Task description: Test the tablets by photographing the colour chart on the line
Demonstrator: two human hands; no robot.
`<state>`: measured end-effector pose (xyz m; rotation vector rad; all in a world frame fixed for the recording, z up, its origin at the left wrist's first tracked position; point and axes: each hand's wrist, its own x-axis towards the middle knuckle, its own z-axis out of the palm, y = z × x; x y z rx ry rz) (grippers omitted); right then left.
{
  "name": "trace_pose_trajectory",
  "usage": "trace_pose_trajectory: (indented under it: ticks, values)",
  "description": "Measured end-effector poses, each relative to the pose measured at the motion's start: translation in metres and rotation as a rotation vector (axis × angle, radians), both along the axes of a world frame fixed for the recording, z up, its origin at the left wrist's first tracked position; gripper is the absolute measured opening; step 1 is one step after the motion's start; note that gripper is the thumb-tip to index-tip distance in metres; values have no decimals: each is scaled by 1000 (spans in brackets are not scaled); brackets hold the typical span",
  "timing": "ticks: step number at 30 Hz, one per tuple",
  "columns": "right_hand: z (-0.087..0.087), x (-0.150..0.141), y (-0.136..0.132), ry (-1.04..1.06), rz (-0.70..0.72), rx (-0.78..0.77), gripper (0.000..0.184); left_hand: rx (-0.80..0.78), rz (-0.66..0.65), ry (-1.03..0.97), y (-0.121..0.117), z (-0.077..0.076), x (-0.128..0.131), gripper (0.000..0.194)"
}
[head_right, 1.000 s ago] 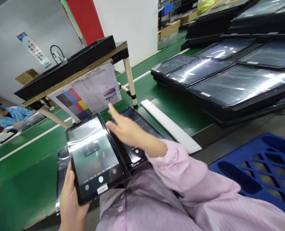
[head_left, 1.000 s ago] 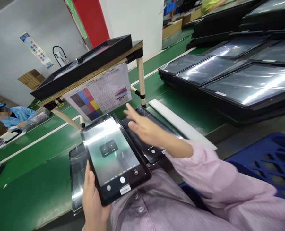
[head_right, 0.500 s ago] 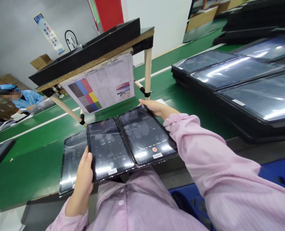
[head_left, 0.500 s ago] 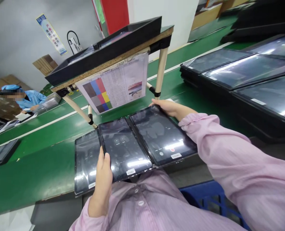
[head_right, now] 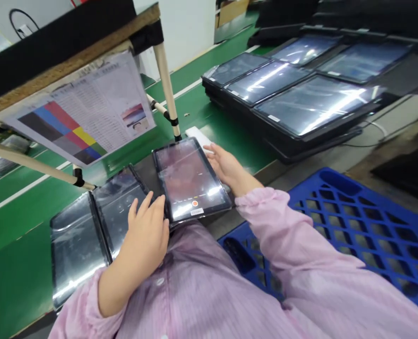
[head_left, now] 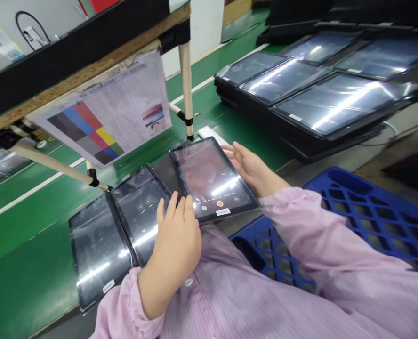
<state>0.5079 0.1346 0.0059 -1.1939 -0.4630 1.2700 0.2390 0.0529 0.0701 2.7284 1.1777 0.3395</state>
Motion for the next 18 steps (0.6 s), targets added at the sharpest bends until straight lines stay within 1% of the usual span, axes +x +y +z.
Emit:
trace_pose_trajectory:
  ticks: [3,6,10,12,14,16,18]
  values:
    - [-9,-10,-39,-31,83,0,40,103,-57,102,2,4,15,48]
    - [-9,-14,-60,-45,131,67,45,171,-46,146,0,5,27,50]
    - [-9,-14,-63,-30,137,136,45,188,-44,187,2,1,34,48]
    - [-12,-14,-61,-34,125,161,45,188,-2,187,5,0,33,48]
    - [-15,-14,-60,-35,136,204,46,186,69,166,9,0,29,49]
    - [-15,-16,-59,-27,145,243,49,141,117,115,13,-2,27,51]
    - [-11,-17,-59,-7,150,259,54,30,135,22,17,-6,28,54]
